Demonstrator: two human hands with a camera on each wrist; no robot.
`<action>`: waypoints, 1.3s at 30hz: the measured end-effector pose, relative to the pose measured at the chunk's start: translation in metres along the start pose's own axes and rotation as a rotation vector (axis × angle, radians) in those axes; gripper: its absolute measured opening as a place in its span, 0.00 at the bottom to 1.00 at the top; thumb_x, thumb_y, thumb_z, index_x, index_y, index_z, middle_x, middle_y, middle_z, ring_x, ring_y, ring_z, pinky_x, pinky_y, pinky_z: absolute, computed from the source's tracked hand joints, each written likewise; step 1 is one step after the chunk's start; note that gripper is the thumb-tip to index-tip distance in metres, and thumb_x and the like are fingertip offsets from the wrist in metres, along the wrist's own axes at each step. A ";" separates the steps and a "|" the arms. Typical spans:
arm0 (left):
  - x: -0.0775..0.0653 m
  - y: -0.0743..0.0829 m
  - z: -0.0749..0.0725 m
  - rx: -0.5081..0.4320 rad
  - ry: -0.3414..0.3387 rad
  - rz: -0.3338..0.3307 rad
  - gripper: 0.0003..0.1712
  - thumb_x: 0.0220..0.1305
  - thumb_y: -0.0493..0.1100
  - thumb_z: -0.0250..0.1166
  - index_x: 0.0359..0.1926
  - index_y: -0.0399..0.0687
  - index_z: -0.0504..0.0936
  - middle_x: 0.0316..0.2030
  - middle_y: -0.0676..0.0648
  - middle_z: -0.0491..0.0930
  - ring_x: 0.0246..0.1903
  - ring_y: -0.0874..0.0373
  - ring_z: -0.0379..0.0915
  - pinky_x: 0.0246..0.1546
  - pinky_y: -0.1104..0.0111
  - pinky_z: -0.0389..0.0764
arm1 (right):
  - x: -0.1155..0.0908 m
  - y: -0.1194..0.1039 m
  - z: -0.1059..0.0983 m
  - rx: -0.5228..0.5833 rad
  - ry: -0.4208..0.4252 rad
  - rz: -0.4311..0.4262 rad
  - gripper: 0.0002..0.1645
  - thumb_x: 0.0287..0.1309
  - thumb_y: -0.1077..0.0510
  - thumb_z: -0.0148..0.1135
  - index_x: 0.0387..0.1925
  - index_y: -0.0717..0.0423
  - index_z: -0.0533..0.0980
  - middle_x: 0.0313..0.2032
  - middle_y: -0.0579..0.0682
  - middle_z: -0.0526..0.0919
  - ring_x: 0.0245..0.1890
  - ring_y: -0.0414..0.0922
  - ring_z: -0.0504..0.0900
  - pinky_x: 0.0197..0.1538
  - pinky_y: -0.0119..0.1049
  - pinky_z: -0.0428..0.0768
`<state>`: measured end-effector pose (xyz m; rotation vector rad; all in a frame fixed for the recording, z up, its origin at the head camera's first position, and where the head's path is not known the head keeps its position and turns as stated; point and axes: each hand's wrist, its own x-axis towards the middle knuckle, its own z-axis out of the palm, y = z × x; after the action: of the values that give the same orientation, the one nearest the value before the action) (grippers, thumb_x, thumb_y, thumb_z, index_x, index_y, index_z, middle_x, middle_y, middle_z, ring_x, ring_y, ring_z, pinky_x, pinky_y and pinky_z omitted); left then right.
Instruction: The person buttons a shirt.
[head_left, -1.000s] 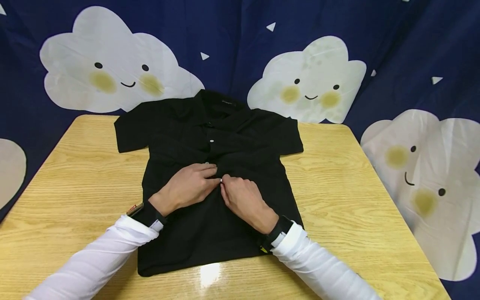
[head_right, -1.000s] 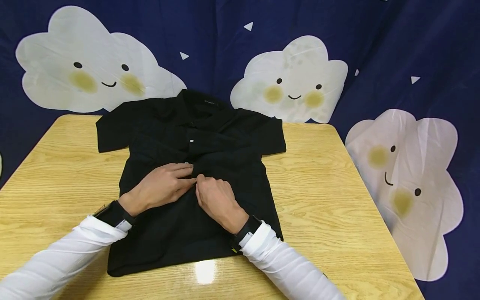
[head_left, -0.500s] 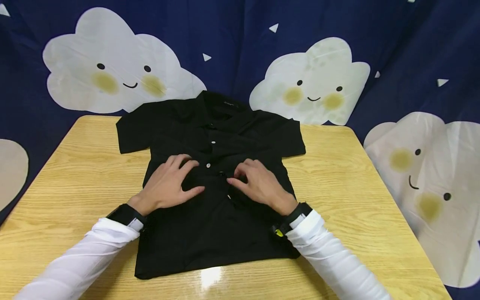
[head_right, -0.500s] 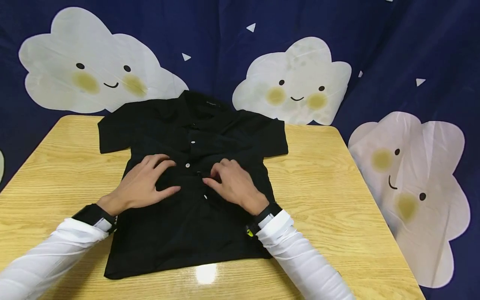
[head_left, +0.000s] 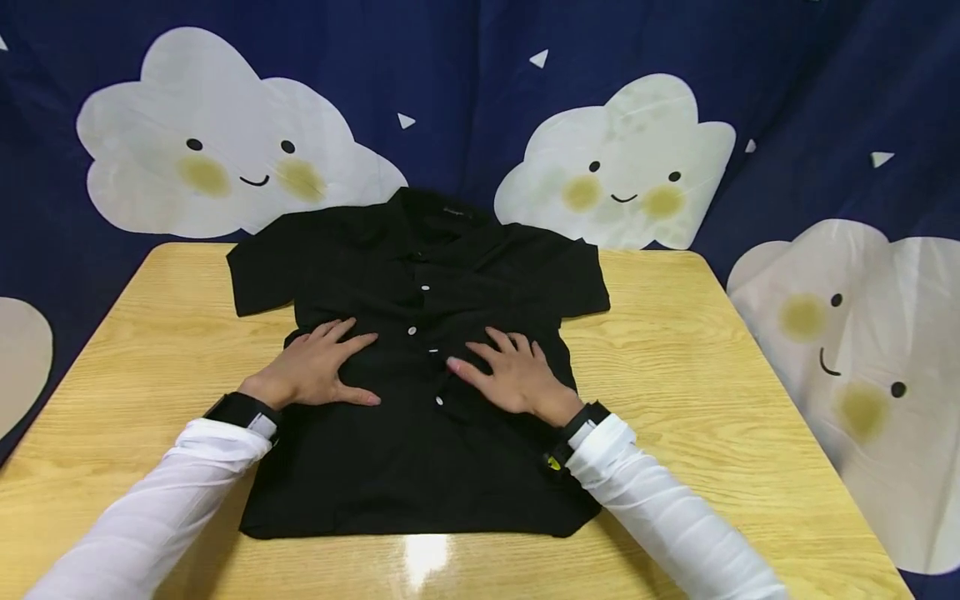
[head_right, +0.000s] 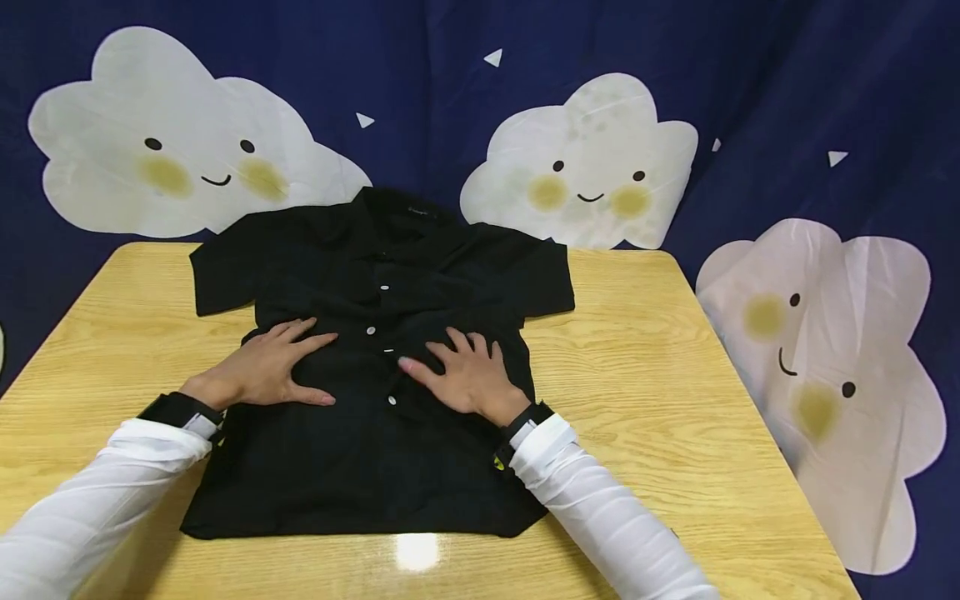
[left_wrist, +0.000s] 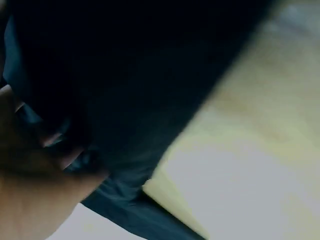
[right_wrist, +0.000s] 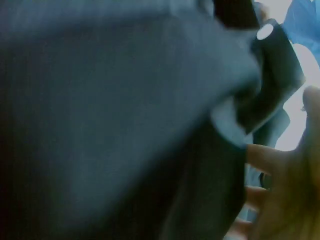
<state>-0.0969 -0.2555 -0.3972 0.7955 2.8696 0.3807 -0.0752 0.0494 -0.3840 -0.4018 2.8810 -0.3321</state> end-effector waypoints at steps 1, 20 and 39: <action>0.003 0.001 -0.001 -0.005 0.056 0.010 0.54 0.47 0.78 0.61 0.68 0.49 0.67 0.66 0.35 0.60 0.64 0.37 0.54 0.55 0.39 0.61 | 0.002 0.004 -0.001 -0.003 0.051 -0.016 0.43 0.61 0.23 0.35 0.67 0.43 0.66 0.69 0.53 0.56 0.65 0.58 0.55 0.63 0.59 0.55; 0.078 -0.001 -0.012 0.036 0.211 0.039 0.25 0.68 0.55 0.54 0.58 0.46 0.76 0.53 0.39 0.74 0.51 0.41 0.70 0.45 0.46 0.70 | 0.050 0.028 -0.045 -0.061 -0.089 0.044 0.36 0.67 0.33 0.42 0.65 0.51 0.67 0.64 0.60 0.62 0.61 0.60 0.62 0.54 0.59 0.68; 0.180 -0.021 -0.036 -0.155 0.315 -0.143 0.12 0.63 0.42 0.63 0.47 0.47 0.77 0.36 0.40 0.82 0.34 0.41 0.78 0.33 0.48 0.76 | 0.171 0.033 -0.070 0.125 0.275 0.029 0.12 0.64 0.51 0.59 0.45 0.51 0.73 0.32 0.50 0.80 0.31 0.48 0.80 0.36 0.45 0.75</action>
<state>-0.2674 -0.1860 -0.3799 0.5411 3.1075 0.7598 -0.2612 0.0439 -0.3563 -0.3134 3.1050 -0.6019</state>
